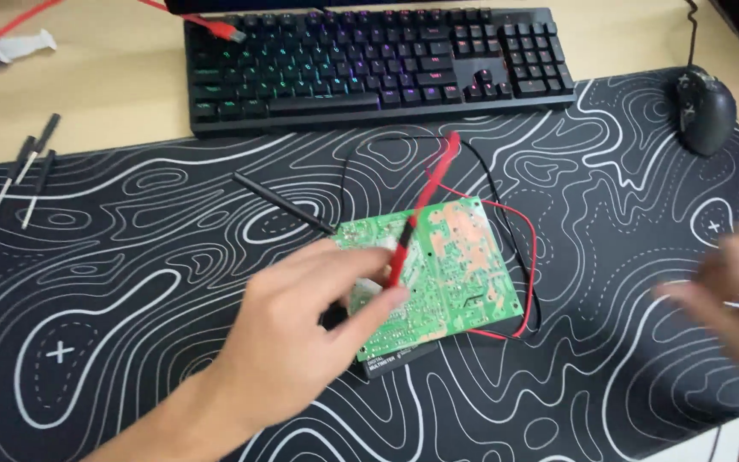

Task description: Testing and troubleshooting a green circuit board using multimeter probes on a desk.

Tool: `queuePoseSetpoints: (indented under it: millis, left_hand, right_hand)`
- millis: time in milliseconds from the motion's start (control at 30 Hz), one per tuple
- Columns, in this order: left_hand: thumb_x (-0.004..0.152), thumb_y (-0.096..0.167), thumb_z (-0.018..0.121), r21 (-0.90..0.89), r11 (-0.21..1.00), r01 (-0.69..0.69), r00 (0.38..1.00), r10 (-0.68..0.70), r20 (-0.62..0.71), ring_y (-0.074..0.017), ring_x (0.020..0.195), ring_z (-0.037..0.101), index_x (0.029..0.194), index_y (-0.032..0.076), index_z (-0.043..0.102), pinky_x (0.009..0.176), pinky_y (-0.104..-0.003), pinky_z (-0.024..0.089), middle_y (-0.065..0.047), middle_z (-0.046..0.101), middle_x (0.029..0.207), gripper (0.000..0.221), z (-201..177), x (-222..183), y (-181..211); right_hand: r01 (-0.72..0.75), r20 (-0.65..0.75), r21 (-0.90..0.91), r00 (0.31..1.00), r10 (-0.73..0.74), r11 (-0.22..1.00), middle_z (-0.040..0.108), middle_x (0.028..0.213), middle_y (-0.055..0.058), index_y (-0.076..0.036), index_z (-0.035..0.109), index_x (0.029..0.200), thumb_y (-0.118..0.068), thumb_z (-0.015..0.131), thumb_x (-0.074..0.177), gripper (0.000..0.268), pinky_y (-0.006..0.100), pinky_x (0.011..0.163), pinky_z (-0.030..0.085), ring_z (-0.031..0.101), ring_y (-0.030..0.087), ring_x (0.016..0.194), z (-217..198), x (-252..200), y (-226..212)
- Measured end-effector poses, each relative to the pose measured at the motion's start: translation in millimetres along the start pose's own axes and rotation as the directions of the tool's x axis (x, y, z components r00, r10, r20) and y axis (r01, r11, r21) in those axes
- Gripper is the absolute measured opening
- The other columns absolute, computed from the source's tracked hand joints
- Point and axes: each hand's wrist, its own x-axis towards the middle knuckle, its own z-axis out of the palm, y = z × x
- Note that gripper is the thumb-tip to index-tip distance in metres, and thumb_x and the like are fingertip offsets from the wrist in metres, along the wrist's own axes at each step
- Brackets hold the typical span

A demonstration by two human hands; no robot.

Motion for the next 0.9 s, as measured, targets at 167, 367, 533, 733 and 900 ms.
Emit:
queuePoseSetpoints:
  millis: [167,367,533,733,900]
  left_hand:
    - [0.108,0.006,0.08,-0.015,0.984,-0.179,0.984,0.18,0.009,-0.0288,0.087,0.072,0.125,-0.005,0.075,0.089,-0.041,0.058,-0.013,0.082,0.106,0.021,2,2,9]
    - [0.116,0.013,0.074,0.152,0.944,-0.292,0.955,0.278,0.104,-0.031,0.085,0.055,0.116,-0.002,0.076,0.078,-0.043,0.045,-0.011,0.069,0.098,0.015,-4,7,13]
    - [0.112,0.013,0.078,0.157,0.952,-0.264,0.963,0.269,-0.012,-0.0348,0.098,0.073,0.123,-0.012,0.076,0.089,-0.044,0.059,-0.021,0.082,0.115,0.027,-13,13,8]
    - [0.11,0.008,0.073,0.099,0.987,-0.126,0.99,0.132,-0.058,-0.0226,0.07,0.057,0.098,0.0,0.07,0.07,-0.037,0.049,-0.009,0.066,0.081,0.015,-25,9,-18]
    - [0.113,0.016,0.067,0.14,0.99,0.009,0.996,0.003,-0.085,-0.013,0.053,0.038,0.068,0.009,0.053,0.049,-0.031,0.032,0.0,0.045,0.06,0.048,-22,-5,-43]
  right_hand:
    - [0.181,0.146,0.077,0.971,-0.191,0.98,0.067,0.085,0.0,-0.004,0.079,0.124,-0.05,0.076,0.096,0.054,0.037,0.073,0.042,0.052,0.021,0.072,61,134,-132]
    - [0.159,0.186,0.462,0.944,-0.271,0.872,0.085,0.109,-0.002,-0.003,0.072,0.144,-0.041,0.07,0.109,0.051,0.04,0.094,0.047,0.071,0.017,0.084,95,191,-143]
    - [0.036,0.031,0.719,0.996,-0.083,0.694,0.085,0.087,0.01,0.0,0.079,0.115,-0.013,0.071,0.105,0.018,0.03,0.074,0.065,0.077,0.017,0.07,97,204,-104]
    - [-0.304,0.128,0.811,0.926,0.355,0.499,0.081,0.103,0.018,0.007,0.077,0.12,-0.005,0.068,0.109,0.019,0.029,0.082,0.062,0.076,0.02,0.086,115,176,-54]
    - [-0.333,0.158,0.821,0.913,0.376,0.463,0.081,0.093,0.016,0.006,0.079,0.121,-0.008,0.07,0.108,0.021,0.029,0.08,0.059,0.076,0.021,0.084,119,176,-59]
